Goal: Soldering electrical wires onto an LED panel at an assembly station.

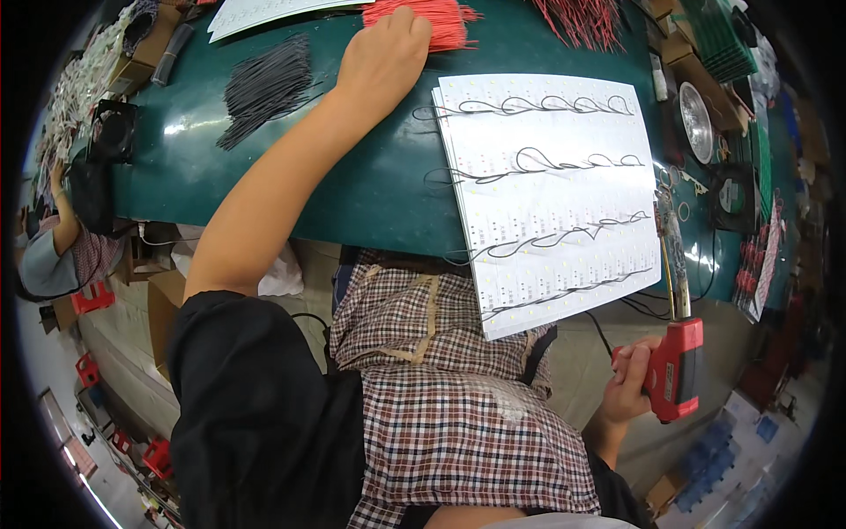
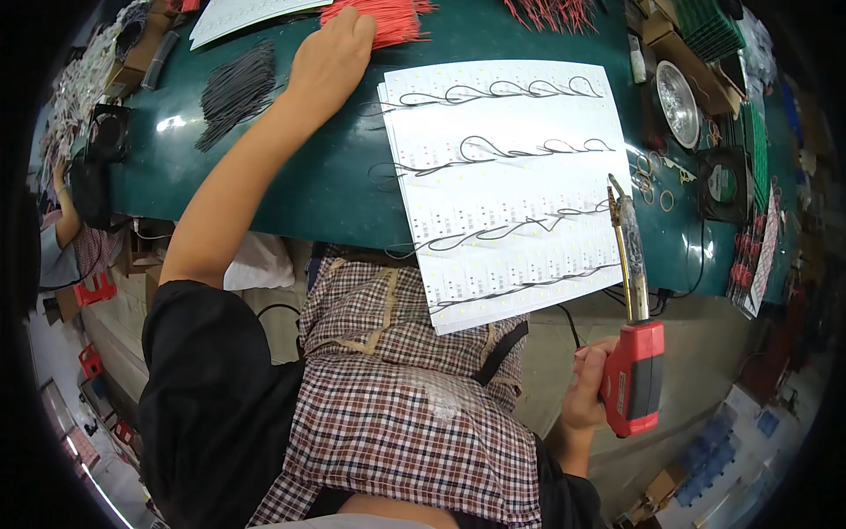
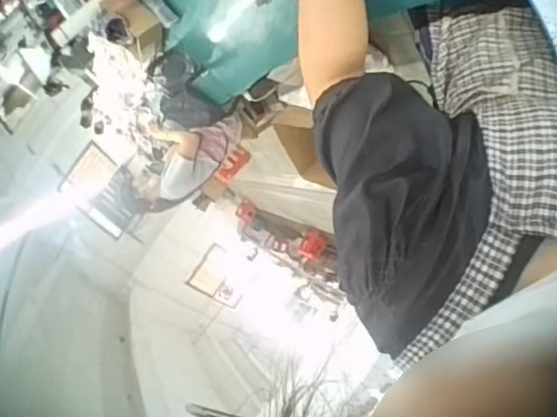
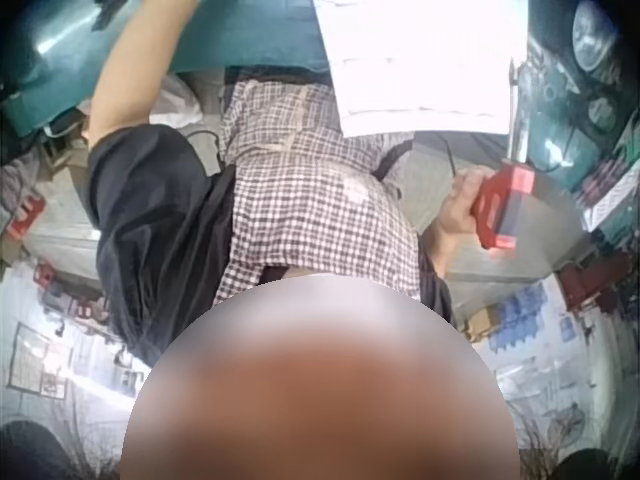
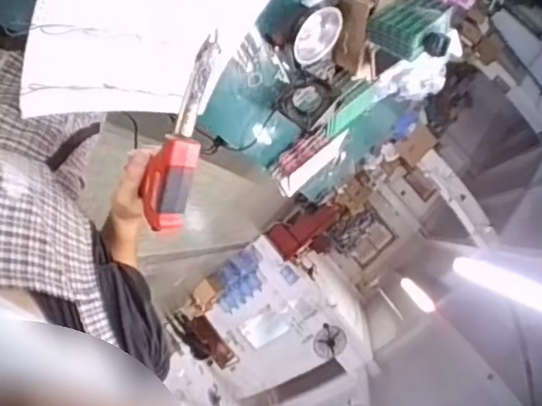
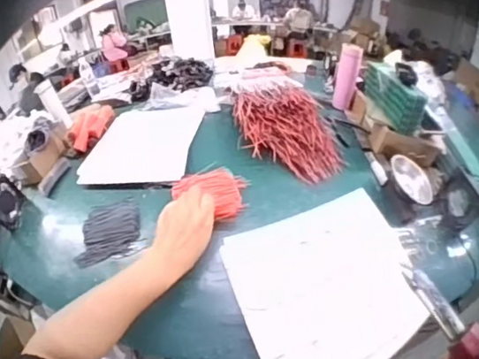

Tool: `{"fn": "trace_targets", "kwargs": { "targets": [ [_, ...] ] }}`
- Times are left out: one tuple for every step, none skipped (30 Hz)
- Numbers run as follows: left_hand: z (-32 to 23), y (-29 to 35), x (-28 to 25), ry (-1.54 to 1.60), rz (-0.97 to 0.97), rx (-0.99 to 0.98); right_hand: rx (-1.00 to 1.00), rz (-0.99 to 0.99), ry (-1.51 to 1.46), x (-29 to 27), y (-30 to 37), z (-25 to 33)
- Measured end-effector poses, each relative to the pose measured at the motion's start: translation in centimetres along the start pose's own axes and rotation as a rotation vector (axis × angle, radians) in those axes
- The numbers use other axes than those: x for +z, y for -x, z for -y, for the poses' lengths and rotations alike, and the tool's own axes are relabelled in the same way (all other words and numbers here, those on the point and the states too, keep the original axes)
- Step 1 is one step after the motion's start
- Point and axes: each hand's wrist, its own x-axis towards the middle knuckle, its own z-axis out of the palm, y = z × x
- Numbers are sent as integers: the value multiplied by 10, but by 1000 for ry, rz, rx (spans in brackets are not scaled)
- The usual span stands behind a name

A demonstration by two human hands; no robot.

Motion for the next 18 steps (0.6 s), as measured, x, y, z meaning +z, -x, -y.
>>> {"fn": "trace_targets", "kwargs": {
  "targets": [
    [-3,0,-2,-31,36,-40,0,29,-4,0,0,-1],
    [-3,0,-1,-31,35,-41,-2,30,-4,0,-1,-1],
    [-4,-2,0,-57,-108,23,-14,48,-4,0,-2,1],
    [-5,-3,-1,-83,-251,87,-26,66,-3,0,-2,1],
    [-3,-2,-3,-83,-253,88,-27,64,-3,0,-2,1],
    [0,-3,-11,-84,-251,113,-2,40,-7,0,-1,1],
    [1,-4,-15,-86,-249,137,23,16,-11,1,0,1],
    [0,-5,-14,-85,-250,138,23,14,-10,2,0,2],
    [-1,-6,-13,89,-336,69,11,25,-11,4,-1,4],
    [-1,-5,-13,263,-420,-2,-1,36,-12,4,-2,5],
    [1,-4,-16,262,-421,-4,-2,38,-12,4,-1,4],
    [5,-4,-23,218,-266,-108,0,46,-14,4,-1,3],
    [6,-6,-29,173,-109,-210,3,55,-15,3,-1,2],
    [6,-7,-37,176,-108,-209,5,53,-12,4,-1,3],
    [4,-8,-51,152,-163,-272,-9,43,-9,6,-1,4],
    [4,-10,-63,128,-217,-336,-22,33,-5,8,-2,5],
    [8,-11,-69,155,-236,-372,-19,34,-3,9,-2,4],
    [14,-7,-71,152,-233,-375,-15,36,-12,9,-3,4]
  ]
}}
